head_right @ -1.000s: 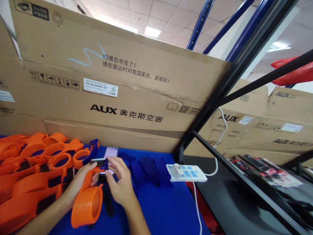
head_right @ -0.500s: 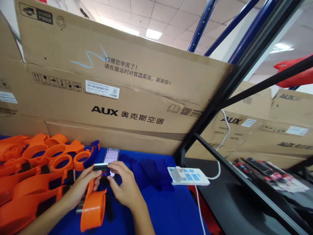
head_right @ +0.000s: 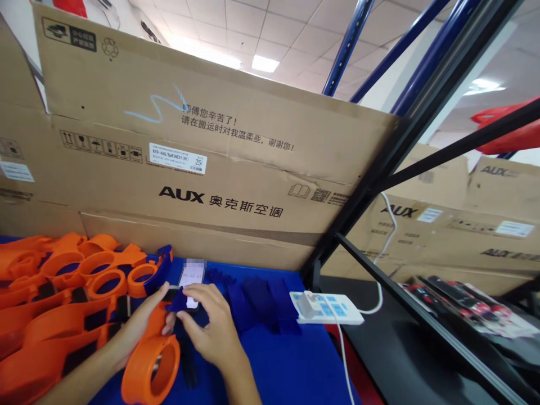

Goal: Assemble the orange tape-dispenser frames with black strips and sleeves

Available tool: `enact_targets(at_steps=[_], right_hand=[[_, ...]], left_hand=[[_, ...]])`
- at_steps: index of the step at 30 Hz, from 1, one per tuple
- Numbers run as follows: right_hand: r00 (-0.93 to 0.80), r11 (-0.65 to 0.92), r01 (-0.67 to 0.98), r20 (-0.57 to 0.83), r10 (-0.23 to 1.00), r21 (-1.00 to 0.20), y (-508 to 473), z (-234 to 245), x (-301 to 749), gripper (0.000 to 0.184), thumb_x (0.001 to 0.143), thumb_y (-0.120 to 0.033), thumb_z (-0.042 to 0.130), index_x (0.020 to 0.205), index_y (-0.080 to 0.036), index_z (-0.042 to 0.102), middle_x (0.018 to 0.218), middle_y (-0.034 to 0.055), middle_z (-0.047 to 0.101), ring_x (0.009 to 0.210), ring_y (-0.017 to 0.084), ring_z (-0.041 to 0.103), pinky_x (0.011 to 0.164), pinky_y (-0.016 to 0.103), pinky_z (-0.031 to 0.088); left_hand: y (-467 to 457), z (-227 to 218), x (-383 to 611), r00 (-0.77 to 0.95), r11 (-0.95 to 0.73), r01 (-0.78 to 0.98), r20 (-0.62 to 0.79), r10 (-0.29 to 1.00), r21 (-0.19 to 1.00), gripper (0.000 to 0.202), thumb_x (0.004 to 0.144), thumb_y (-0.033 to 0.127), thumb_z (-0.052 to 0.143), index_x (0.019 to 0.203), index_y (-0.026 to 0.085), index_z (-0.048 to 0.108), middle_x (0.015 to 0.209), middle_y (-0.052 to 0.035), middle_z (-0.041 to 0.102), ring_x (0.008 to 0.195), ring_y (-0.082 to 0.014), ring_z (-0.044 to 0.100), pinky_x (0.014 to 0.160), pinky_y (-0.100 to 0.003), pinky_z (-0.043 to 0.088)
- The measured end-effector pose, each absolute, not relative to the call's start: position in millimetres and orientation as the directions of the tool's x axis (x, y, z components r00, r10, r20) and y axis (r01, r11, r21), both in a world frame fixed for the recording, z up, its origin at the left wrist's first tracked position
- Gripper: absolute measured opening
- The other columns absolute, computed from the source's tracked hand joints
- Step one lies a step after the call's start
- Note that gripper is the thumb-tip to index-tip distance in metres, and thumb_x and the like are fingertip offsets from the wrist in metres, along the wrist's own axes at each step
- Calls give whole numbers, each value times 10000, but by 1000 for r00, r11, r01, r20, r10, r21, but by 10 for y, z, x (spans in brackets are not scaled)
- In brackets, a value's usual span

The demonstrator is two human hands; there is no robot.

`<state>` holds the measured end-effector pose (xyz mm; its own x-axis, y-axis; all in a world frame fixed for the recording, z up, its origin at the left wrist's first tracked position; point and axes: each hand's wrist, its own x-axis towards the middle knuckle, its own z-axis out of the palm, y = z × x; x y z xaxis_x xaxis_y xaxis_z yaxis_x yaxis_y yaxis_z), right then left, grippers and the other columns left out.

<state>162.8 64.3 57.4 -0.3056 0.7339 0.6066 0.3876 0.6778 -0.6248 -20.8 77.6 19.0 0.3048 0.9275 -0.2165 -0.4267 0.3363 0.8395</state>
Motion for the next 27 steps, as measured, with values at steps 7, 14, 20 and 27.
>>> enact_targets(at_steps=[7, 14, 20, 27], right_hand=[[-314, 698, 329, 624, 716, -635, 608, 621, 1612, 278, 876, -220, 752, 1144, -293, 746, 1231, 85, 744, 1118, 286, 692, 971, 474, 545], [-255, 627, 297, 573, 779, -720, 583, 663, 1602, 340, 978, -412, 632, 1289, -284, 685, 1192, 91, 719, 1115, 284, 650, 984, 460, 517], [-470, 605, 203, 465, 750, -770, 577, 659, 1588, 480, 972, -651, 536, 1232, -288, 711, 1132, 75, 679, 1098, 271, 627, 980, 440, 516], [-362, 523, 125, 452, 815, -843, 612, 562, 1551, 531, 903, -724, 584, 1118, -251, 695, 1033, 70, 675, 954, 252, 644, 831, 365, 546]], left_hand=[[703, 217, -232, 368, 346, -548, -152, 917, 761, 407, 740, 279, 874, 1093, 214, 682, 617, 36, 625, 486, -115, 536, 588, -280, 524], [593, 280, -268, 501, 408, -520, -119, 857, 750, 924, 660, 378, 881, 1497, 263, 510, 624, 10, 645, 512, -156, 581, 636, -349, 557], [556, 264, -293, 570, 362, -513, -6, 822, 778, 1085, 611, 403, 910, 1565, 326, 398, 715, 1, 670, 555, -201, 656, 593, -348, 553], [605, 280, -289, 483, 166, -557, 155, 862, 814, 938, 710, 400, 883, 1530, 347, 432, 997, -61, 737, 895, -287, 728, 887, -446, 561]])
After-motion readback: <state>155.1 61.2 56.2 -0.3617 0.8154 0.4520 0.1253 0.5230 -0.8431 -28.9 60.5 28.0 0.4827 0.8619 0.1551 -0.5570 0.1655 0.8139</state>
